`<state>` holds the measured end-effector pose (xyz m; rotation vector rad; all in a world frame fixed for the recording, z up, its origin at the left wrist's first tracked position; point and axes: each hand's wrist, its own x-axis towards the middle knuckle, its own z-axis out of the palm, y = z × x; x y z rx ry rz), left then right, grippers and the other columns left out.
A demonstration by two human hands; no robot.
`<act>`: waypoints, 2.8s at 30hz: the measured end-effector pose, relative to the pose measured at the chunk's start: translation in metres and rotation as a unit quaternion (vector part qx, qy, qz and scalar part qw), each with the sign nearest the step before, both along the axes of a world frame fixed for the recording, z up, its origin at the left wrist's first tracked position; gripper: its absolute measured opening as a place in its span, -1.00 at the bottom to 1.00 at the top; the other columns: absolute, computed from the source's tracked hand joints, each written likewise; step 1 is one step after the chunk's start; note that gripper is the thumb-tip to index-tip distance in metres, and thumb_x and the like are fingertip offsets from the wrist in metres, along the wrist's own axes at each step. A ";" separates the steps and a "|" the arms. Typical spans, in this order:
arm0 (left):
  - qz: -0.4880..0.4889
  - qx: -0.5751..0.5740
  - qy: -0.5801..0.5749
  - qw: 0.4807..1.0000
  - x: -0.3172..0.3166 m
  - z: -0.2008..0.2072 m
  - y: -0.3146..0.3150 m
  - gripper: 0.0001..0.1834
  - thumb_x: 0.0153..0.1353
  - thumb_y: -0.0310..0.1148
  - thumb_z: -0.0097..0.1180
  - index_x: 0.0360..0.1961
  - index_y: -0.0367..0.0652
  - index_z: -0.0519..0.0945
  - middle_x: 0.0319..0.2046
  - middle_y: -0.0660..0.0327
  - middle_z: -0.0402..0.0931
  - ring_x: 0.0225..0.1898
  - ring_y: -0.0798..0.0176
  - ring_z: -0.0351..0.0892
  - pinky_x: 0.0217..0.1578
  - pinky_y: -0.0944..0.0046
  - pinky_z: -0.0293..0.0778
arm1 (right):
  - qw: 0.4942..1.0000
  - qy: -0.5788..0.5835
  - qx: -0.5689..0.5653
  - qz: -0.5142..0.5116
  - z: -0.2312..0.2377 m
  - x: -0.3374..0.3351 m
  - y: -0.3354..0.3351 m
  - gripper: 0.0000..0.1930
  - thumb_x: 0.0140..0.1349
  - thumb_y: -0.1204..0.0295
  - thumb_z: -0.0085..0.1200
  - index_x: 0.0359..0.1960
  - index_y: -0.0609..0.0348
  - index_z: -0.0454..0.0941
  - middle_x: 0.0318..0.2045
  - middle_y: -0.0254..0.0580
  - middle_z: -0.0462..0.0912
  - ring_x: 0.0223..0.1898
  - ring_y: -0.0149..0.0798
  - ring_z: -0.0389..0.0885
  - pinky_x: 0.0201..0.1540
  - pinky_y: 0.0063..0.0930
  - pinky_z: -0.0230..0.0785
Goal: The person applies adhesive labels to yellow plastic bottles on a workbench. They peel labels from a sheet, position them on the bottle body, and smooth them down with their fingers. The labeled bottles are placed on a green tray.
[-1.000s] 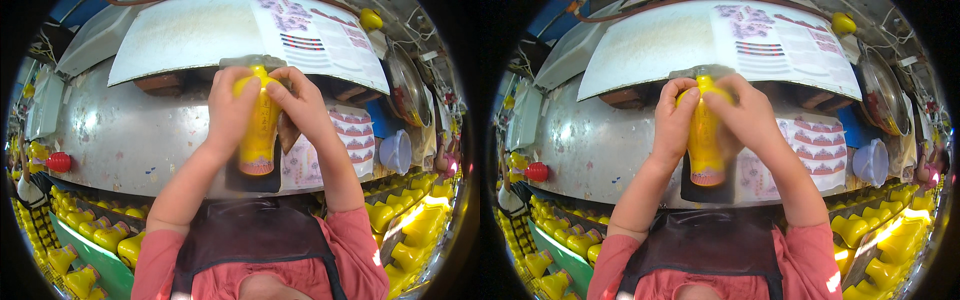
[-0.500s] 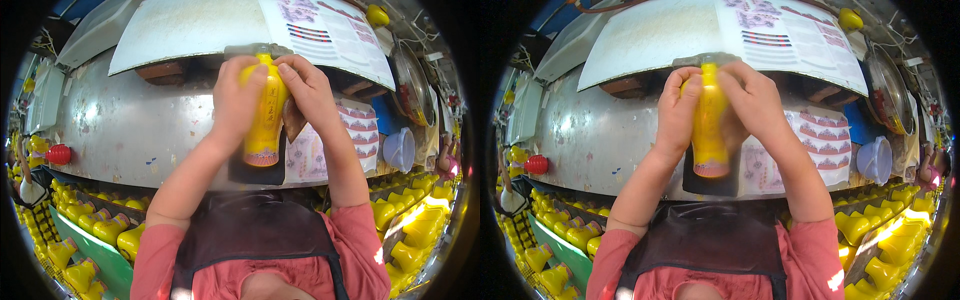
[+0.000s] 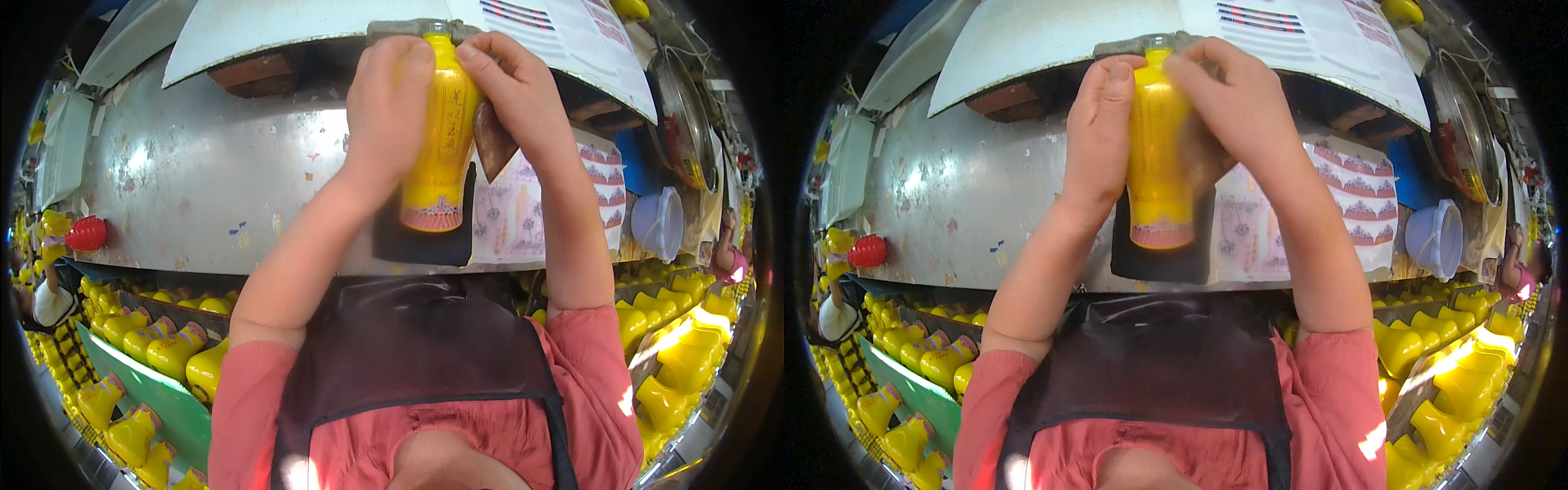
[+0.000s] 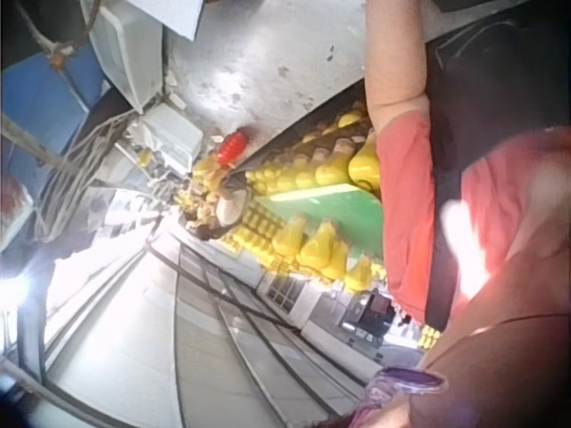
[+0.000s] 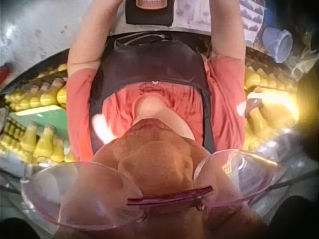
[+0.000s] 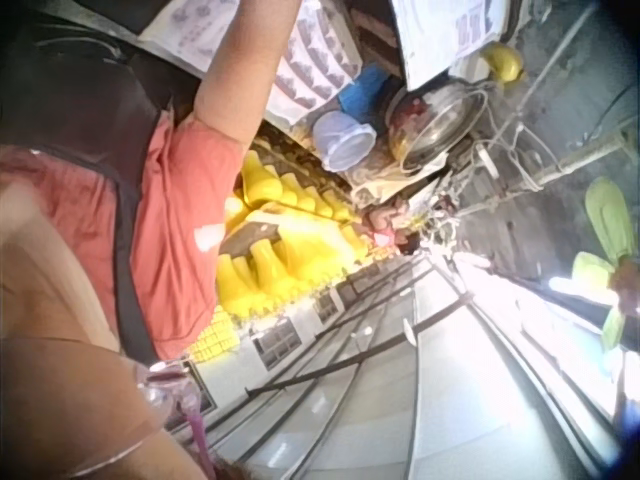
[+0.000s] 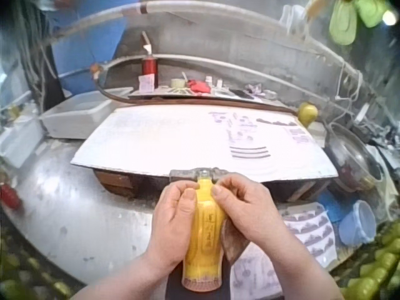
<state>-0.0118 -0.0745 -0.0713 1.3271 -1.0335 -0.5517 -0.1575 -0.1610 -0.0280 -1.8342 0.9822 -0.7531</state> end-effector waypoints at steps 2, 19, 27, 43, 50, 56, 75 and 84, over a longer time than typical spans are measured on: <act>-0.012 0.007 0.000 1.000 0.000 -0.001 0.004 -0.56 0.41 -0.04 0.12 0.02 -0.22 0.59 -0.05 -0.03 0.54 0.01 -0.09 0.56 0.08 0.06 0.46 | 1.000 -0.013 -0.006 0.000 0.002 -0.008 -0.003 -0.60 0.41 0.09 0.05 -0.14 0.19 0.73 -0.41 -0.25 0.69 -0.41 -0.43 0.60 -0.29 -0.51 0.47; -0.081 -0.023 0.091 0.992 0.011 0.006 0.016 -0.60 0.57 -0.18 -0.03 0.20 -0.24 0.56 0.04 0.20 0.60 0.01 0.38 0.56 0.10 0.35 0.47 | 0.788 0.074 -0.546 0.275 0.015 -0.030 0.108 -0.71 -0.04 0.52 0.28 -0.20 0.14 0.72 -0.34 -0.23 0.63 -0.19 -0.12 0.75 -0.13 -0.25 0.65; -0.019 0.004 -0.071 0.997 -0.004 -0.002 0.016 -0.50 0.37 -0.12 0.17 0.21 -0.19 0.50 0.17 -0.06 0.39 0.17 -0.09 0.46 0.24 0.07 0.37 | 0.818 0.071 -0.480 0.307 0.015 -0.033 0.107 -0.80 -0.01 0.49 0.26 -0.28 0.11 0.67 -0.43 -0.26 0.57 -0.34 -0.15 0.68 -0.31 -0.31 0.57; -0.071 0.035 0.065 0.995 -0.009 -0.024 0.041 -0.14 0.44 -0.08 -0.01 0.53 -0.33 -0.09 0.19 -0.28 0.47 0.18 -0.21 0.55 0.22 -0.04 0.42 | 0.961 0.038 -0.239 -0.131 -0.011 -0.056 0.083 -0.73 0.18 0.54 0.39 -0.12 0.21 0.59 -0.31 -0.07 0.73 -0.35 -0.21 0.76 -0.28 -0.46 0.55; -0.070 0.127 -0.128 0.981 -0.010 -0.026 0.065 -0.04 0.40 -0.03 -0.04 0.55 -0.36 -0.22 0.16 -0.32 0.48 0.19 -0.36 0.51 0.23 -0.06 0.40 | 0.980 -0.012 -0.170 -0.098 -0.019 -0.049 0.077 -0.75 0.30 0.49 0.27 -0.02 0.22 0.58 -0.27 -0.08 0.73 -0.29 -0.29 0.71 -0.16 -0.45 0.54; -0.106 0.087 -0.047 0.989 -0.013 -0.023 0.072 -0.12 0.40 0.02 -0.06 0.51 -0.32 -0.08 0.14 -0.31 0.50 0.15 -0.39 0.53 0.18 -0.11 0.44 | 0.983 -0.123 0.134 -0.033 -0.022 -0.058 0.063 -0.78 0.53 0.34 0.01 -0.03 0.19 0.63 -0.38 -0.40 0.63 -0.41 -0.54 0.55 -0.32 -0.61 0.42; -0.117 0.052 -0.068 0.989 -0.013 -0.025 0.077 -0.17 0.45 -0.06 -0.10 0.52 -0.36 -0.06 0.17 -0.32 0.46 0.17 -0.42 0.47 0.20 -0.17 0.38 | 0.983 0.068 0.162 0.049 -0.036 -0.046 0.076 -0.31 0.32 -0.01 0.16 0.34 0.21 0.44 -0.25 -0.10 0.73 -0.40 -0.47 0.61 -0.28 -0.52 0.48; -0.102 0.057 -0.084 0.990 -0.016 -0.030 0.076 -0.16 0.46 -0.10 -0.08 0.51 -0.45 -0.09 0.22 -0.34 0.41 0.20 -0.43 0.41 0.24 -0.20 0.30 | 0.984 0.012 0.157 0.085 -0.048 -0.048 0.072 -0.36 0.33 0.13 0.16 0.35 0.25 0.41 -0.19 -0.14 0.74 -0.28 -0.39 0.63 -0.16 -0.47 0.49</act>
